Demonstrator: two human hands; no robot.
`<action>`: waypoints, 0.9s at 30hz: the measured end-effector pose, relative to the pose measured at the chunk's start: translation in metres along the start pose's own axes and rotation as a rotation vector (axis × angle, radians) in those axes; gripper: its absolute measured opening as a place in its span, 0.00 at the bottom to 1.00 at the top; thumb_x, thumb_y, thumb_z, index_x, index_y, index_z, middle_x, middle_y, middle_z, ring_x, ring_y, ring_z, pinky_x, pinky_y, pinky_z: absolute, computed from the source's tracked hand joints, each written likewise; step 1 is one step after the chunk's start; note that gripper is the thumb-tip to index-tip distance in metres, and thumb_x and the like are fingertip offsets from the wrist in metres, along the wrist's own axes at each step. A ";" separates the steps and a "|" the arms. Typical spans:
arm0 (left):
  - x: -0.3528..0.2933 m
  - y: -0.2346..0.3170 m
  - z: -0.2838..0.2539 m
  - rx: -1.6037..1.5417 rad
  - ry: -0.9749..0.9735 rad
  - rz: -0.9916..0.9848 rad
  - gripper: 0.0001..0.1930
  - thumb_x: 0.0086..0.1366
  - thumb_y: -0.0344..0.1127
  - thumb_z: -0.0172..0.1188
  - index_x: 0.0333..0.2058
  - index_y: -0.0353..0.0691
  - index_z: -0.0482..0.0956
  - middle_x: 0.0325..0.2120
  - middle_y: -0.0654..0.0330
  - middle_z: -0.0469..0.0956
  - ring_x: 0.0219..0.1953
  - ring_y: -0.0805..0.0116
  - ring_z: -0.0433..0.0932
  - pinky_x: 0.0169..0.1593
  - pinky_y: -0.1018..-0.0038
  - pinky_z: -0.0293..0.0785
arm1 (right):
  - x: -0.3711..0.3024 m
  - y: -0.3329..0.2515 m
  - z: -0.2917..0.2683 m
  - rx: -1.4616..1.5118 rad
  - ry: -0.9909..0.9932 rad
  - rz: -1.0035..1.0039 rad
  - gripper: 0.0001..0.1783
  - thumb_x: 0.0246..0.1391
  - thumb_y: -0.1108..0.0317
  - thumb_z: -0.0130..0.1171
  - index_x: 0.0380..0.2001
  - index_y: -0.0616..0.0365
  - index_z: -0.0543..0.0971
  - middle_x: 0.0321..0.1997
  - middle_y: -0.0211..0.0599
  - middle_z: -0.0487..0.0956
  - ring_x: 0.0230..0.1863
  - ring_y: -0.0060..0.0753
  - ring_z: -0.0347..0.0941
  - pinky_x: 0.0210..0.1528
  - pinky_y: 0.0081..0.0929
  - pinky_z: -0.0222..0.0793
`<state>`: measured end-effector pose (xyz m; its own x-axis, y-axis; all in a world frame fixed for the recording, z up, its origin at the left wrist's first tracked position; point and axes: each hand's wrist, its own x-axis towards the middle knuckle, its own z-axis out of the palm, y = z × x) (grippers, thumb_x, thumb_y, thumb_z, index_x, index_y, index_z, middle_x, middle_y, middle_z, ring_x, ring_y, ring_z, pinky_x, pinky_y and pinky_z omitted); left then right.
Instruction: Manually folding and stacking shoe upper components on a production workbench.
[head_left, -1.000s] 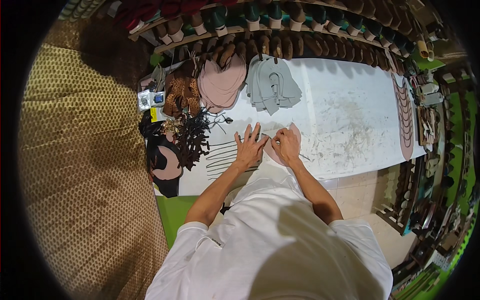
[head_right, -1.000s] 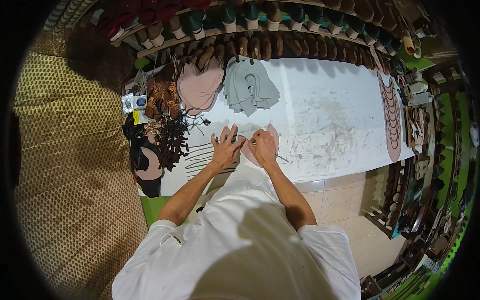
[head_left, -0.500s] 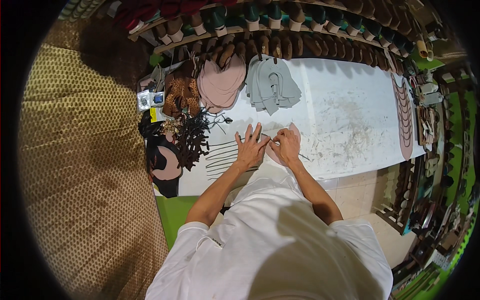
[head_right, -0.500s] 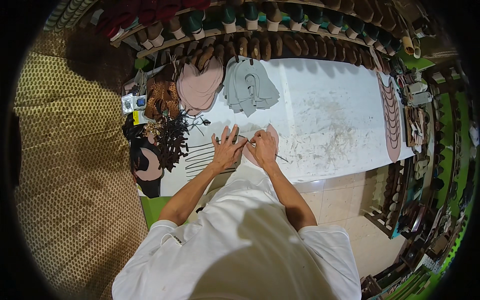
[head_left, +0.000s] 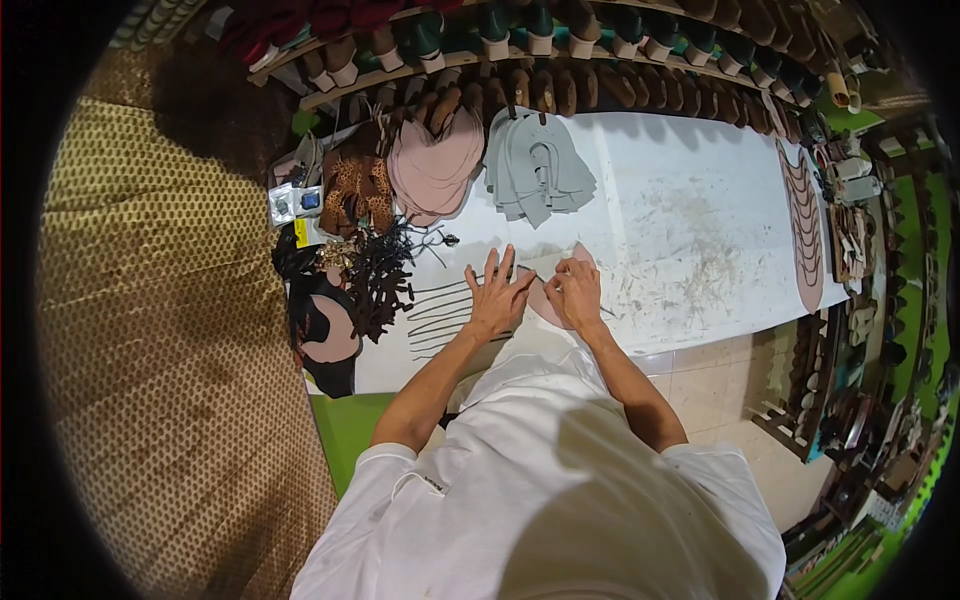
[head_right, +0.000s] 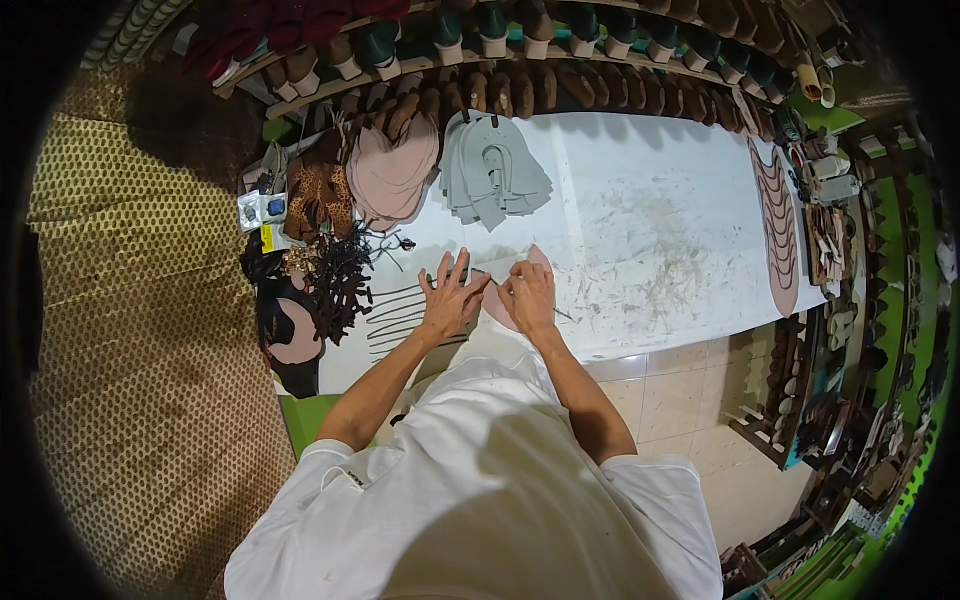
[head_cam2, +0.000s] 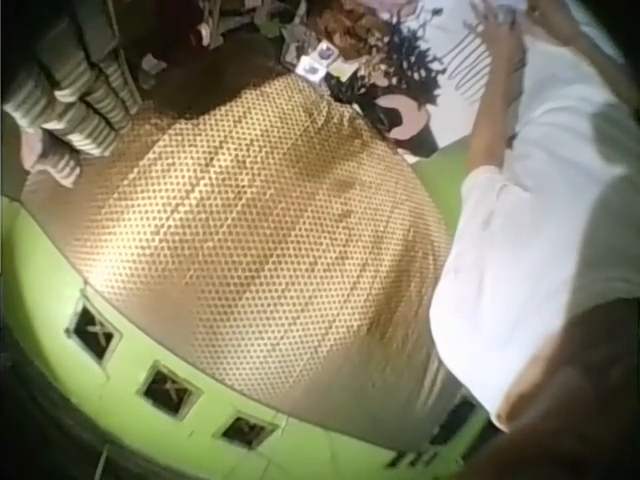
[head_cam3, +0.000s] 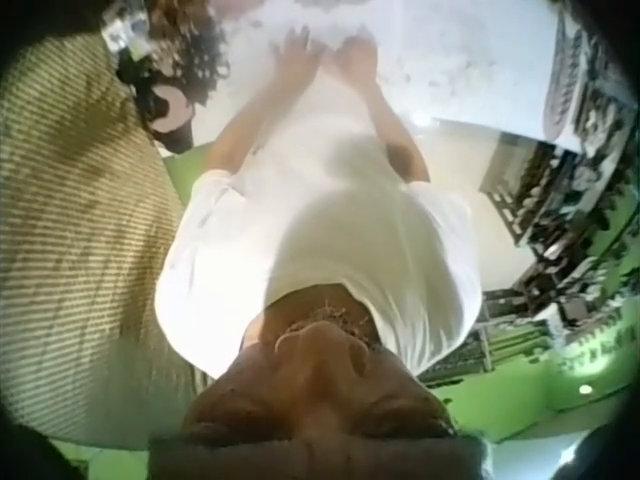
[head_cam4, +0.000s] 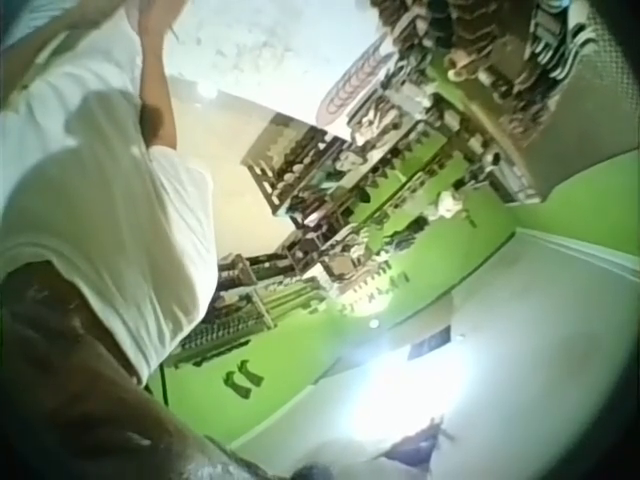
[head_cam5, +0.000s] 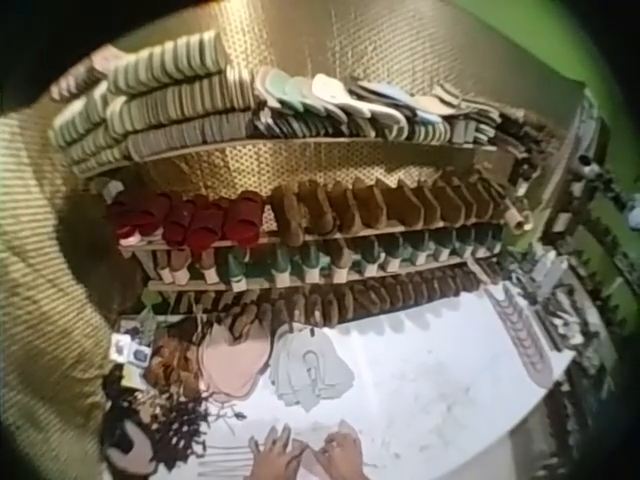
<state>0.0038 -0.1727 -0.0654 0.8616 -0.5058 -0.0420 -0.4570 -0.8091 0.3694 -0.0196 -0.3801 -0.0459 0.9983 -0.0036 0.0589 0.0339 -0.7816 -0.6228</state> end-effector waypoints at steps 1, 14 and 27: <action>0.001 0.000 -0.001 0.000 0.001 0.002 0.22 0.69 0.45 0.61 0.62 0.69 0.78 0.79 0.55 0.45 0.78 0.43 0.45 0.65 0.21 0.40 | -0.001 0.001 0.003 -0.042 0.014 -0.041 0.09 0.51 0.64 0.69 0.27 0.58 0.88 0.46 0.33 0.78 0.53 0.39 0.70 0.58 0.41 0.61; 0.008 0.003 -0.012 0.172 0.045 0.202 0.21 0.69 0.42 0.60 0.60 0.57 0.78 0.78 0.55 0.51 0.77 0.47 0.51 0.65 0.25 0.47 | -0.005 -0.004 0.012 -0.170 0.039 -0.070 0.08 0.48 0.62 0.70 0.28 0.54 0.89 0.43 0.29 0.80 0.52 0.38 0.71 0.57 0.42 0.61; 0.002 0.011 -0.011 0.115 -0.012 0.156 0.20 0.71 0.45 0.59 0.60 0.62 0.80 0.78 0.57 0.50 0.77 0.48 0.50 0.66 0.26 0.45 | -0.006 -0.002 0.013 -0.200 0.035 -0.055 0.09 0.50 0.61 0.70 0.29 0.55 0.89 0.43 0.30 0.81 0.52 0.39 0.72 0.57 0.43 0.63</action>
<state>0.0031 -0.1798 -0.0508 0.7760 -0.6308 -0.0038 -0.6077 -0.7492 0.2634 -0.0250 -0.3705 -0.0558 0.9927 0.0234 0.1180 0.0745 -0.8895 -0.4508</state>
